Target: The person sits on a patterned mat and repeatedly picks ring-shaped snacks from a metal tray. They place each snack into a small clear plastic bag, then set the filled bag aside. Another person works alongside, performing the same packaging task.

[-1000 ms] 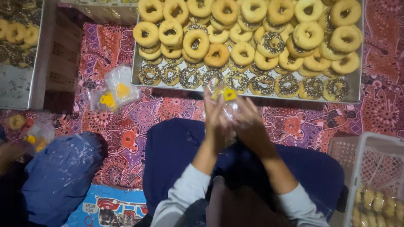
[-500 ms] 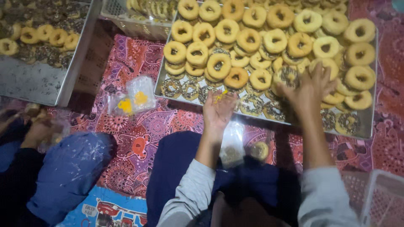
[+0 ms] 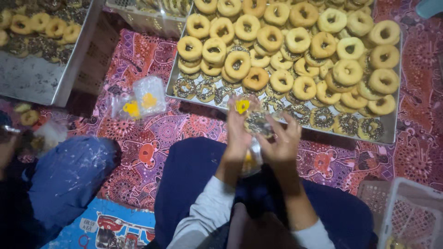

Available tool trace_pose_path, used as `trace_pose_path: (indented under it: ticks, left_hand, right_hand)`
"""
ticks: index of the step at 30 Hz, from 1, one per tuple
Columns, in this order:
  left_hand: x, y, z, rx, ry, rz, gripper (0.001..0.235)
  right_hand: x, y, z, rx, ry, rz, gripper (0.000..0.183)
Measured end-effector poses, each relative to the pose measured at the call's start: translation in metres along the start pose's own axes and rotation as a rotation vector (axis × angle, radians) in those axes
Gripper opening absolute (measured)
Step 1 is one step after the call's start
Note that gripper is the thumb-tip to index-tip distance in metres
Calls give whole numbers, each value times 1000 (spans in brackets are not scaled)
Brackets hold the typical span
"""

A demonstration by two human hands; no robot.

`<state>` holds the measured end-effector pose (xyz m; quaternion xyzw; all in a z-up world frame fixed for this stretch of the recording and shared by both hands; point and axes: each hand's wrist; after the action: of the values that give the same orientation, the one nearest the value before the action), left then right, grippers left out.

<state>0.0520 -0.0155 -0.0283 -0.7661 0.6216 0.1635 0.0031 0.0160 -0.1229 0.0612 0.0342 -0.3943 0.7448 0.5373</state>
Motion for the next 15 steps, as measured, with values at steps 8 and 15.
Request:
trace_pose_path:
  ticks: [8, 15]
  left_hand:
    - [-38, 85, -5, 538, -1886, -1170, 40]
    - [-112, 114, 36, 462, -1761, -842, 16]
  right_hand:
    - [-21, -3, -6, 385, -400, -270, 60]
    - [-12, 23, -32, 895, -493, -212, 38]
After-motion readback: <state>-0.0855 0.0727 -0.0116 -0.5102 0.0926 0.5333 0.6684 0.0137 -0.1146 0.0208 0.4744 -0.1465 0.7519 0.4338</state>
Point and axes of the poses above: each hand's wrist, its own y-axis away from the middle knuckle, its own z-axis out of the back of the hand, x = y × z, and after that the axes turned 5 degrees about -z, right-handed
